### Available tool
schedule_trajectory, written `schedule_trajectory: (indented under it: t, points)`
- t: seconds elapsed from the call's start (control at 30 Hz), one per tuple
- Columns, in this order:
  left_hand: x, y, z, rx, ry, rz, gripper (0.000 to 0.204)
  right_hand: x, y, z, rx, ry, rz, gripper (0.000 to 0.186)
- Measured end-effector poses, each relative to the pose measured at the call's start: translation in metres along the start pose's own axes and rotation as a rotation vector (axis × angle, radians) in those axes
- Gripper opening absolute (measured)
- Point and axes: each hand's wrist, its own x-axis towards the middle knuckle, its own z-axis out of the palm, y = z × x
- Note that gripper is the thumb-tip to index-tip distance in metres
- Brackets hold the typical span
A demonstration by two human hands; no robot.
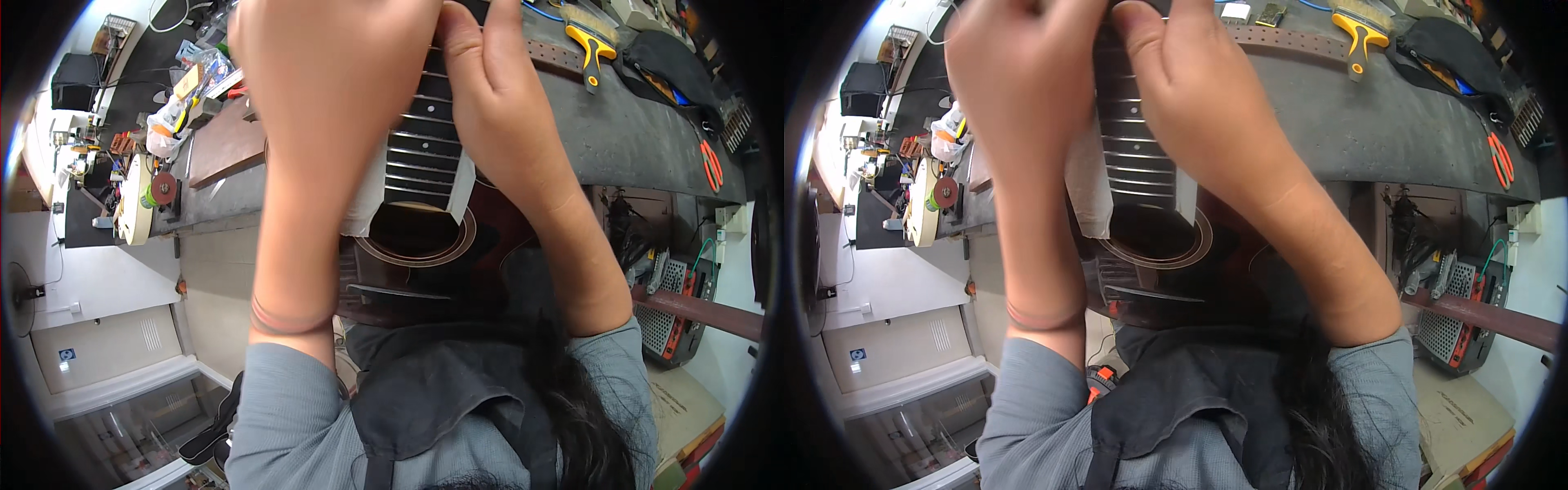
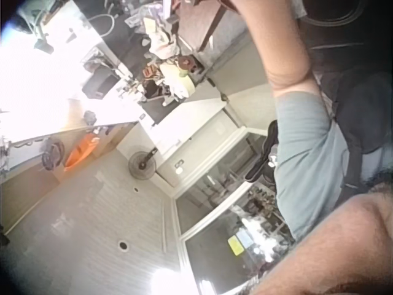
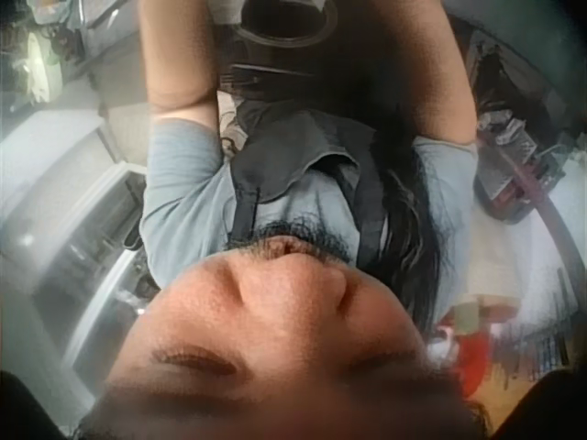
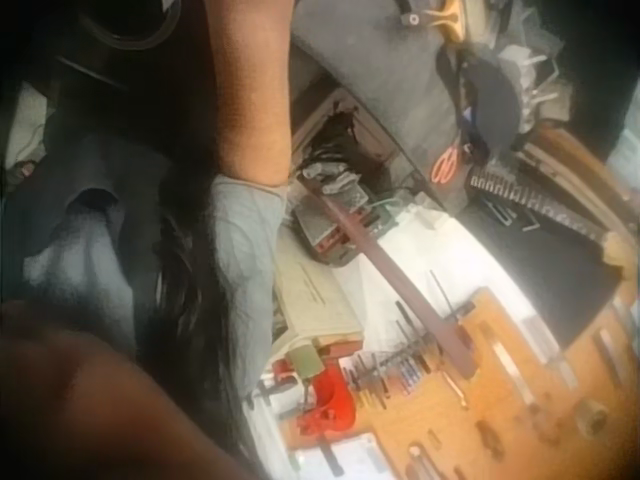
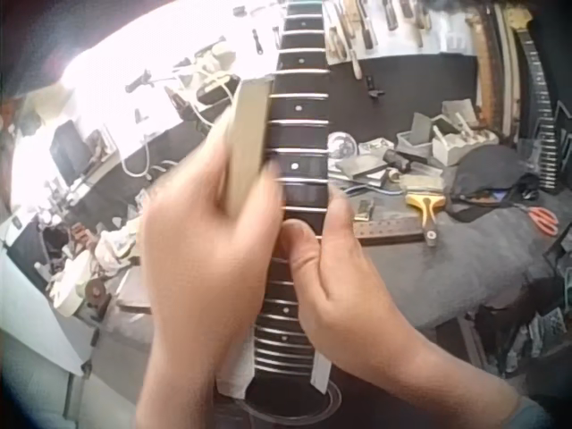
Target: The person sands the fretboard of a red acoustic guitar using a sanding block. They protect the guitar body with masking tape and use a brush to clean dust from the frets. The person repeatedly checks the smoothness of the fretboard with their fingers.
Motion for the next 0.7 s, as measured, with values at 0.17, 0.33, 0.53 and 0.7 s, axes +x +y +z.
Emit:
schedule_trajectory:
  t: [0.17, 0.33, 0.53, 0.7]
  points:
    - [0.054, -0.015, -0.014, -0.105, 0.103, 0.065, 0.034, 0.004, -0.017, 0.014, 0.109, -0.053, 0.018, 0.050]
    - [-0.054, -0.025, -0.022, -0.109, 0.078, -0.011, 0.057, 0.000, -0.024, -0.004, 0.115, -0.038, 0.094, 0.047]
    - [-0.151, -0.064, -0.012, 0.057, 0.048, 0.083, 0.078, 0.000, -0.029, 0.004, 0.061, -0.015, 0.039, 0.047]
    - [-0.182, -0.071, -0.011, 0.051, 0.034, 0.138, 0.080, 0.001, -0.003, 0.000, 0.046, 0.001, -0.027, 0.051]
